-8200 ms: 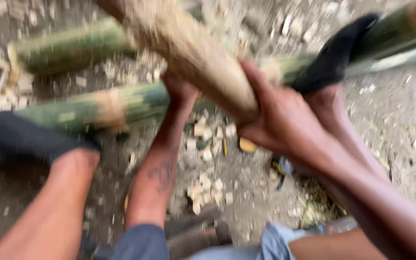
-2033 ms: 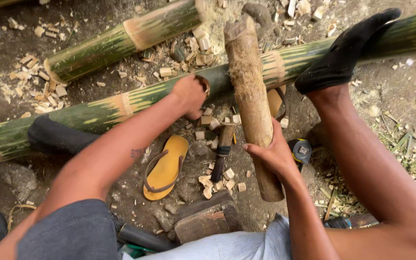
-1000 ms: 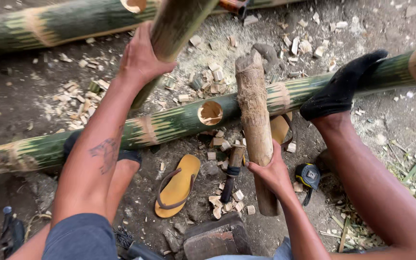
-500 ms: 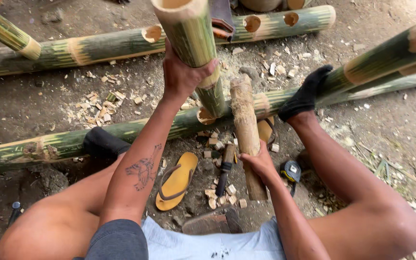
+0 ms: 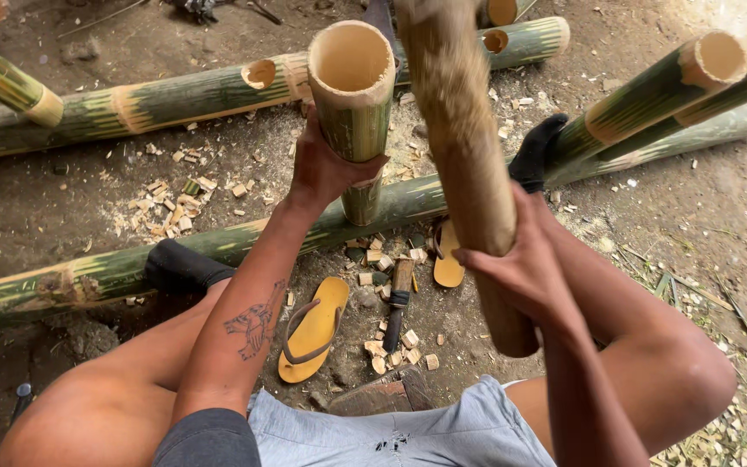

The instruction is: The person uses a wooden mallet and a chisel to carve a hole into a bamboo pole. They repeatedly strike the chisel to remove material, then insert a smaller bamboo piece into the hole to test the fit. The person continues to refine the hole and the inserted piece using the same tools.

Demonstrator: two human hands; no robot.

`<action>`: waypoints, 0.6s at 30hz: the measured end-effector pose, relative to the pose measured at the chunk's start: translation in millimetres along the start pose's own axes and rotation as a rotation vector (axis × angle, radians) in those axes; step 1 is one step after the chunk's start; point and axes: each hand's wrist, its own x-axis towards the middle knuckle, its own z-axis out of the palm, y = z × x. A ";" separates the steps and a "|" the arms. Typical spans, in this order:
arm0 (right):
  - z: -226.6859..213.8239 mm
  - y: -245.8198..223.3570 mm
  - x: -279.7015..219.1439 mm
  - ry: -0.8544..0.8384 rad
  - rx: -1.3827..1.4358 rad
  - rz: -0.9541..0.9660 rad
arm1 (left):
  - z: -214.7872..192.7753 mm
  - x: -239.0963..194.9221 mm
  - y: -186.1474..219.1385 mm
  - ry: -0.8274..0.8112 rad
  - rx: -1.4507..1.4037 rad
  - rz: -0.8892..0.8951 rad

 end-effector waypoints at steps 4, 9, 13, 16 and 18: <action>-33.4 -86.4 -9.2 0.043 -0.114 -0.408 | 9.6 1.2 1.0 -0.041 -0.002 0.018; -30.2 -151.0 7.4 -0.031 -0.496 -0.124 | 6.1 -0.8 -1.6 -0.061 -0.083 -0.020; -30.8 -153.2 6.7 -0.061 -0.580 -0.173 | 15.9 0.3 -1.2 -0.033 -0.080 -0.003; -42.1 -148.1 -5.2 0.011 -0.489 -0.287 | 13.1 -1.3 1.8 -0.018 -0.118 0.022; -54.6 -146.6 -13.2 0.025 -0.397 -0.445 | 13.3 0.0 6.0 -0.009 -0.122 0.013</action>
